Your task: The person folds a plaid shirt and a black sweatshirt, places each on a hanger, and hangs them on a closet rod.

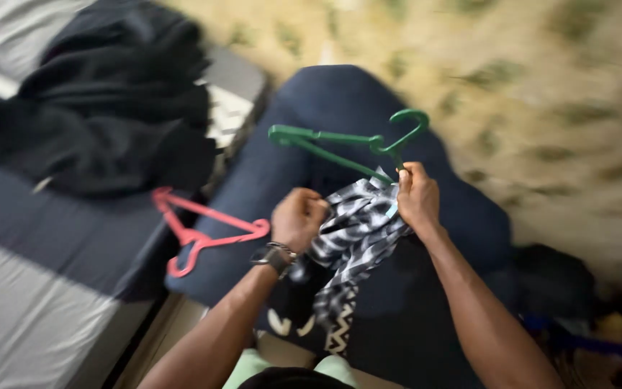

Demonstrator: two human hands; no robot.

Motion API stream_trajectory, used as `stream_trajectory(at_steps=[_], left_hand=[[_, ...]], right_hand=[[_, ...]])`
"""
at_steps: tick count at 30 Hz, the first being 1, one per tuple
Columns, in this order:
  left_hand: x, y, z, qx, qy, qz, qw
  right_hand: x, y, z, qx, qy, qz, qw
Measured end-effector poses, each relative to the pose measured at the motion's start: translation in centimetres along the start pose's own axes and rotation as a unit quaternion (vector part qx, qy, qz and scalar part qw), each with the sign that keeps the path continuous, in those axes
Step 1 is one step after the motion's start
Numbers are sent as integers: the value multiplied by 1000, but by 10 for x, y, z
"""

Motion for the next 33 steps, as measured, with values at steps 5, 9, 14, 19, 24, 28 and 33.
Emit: stream_trajectory(at_steps=[5,9,14,19,24,28,33], left_hand=[[-110,-27,-91,-288,17,11,957],[-189,-41,-146,-399,-52,5,916],[-271,-41,-168,-234,42,302,923],[-282,-43,-201,-372,9,326,869],[-286,-43,-216,-251,196,458,830],[-290,-35,-218,-311,260,495,769],[-287,-9,-201,-216,102,543,805]], right_hand=[[84,-5,-52,-10,43,-49,998],[150,-19,-84,-69,126,-60,988],[204,-43,-143,-86,157,-86,980],[211,-58,-202,-165,172,-115,964],[217,-48,-196,-47,-26,-161,986],[232,-31,-167,-92,-39,-140,985],[207,-17,-205,-173,-51,-119,976]])
Point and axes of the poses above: each hand's wrist, its own y-axis towards the middle knuckle, its own x-axis out of the back of the hand, z = x × y, the point moved 4 cm from there along y, towards the middle knuckle, and after that the axes turned 8 degrees about x, right-handed, at the moved point
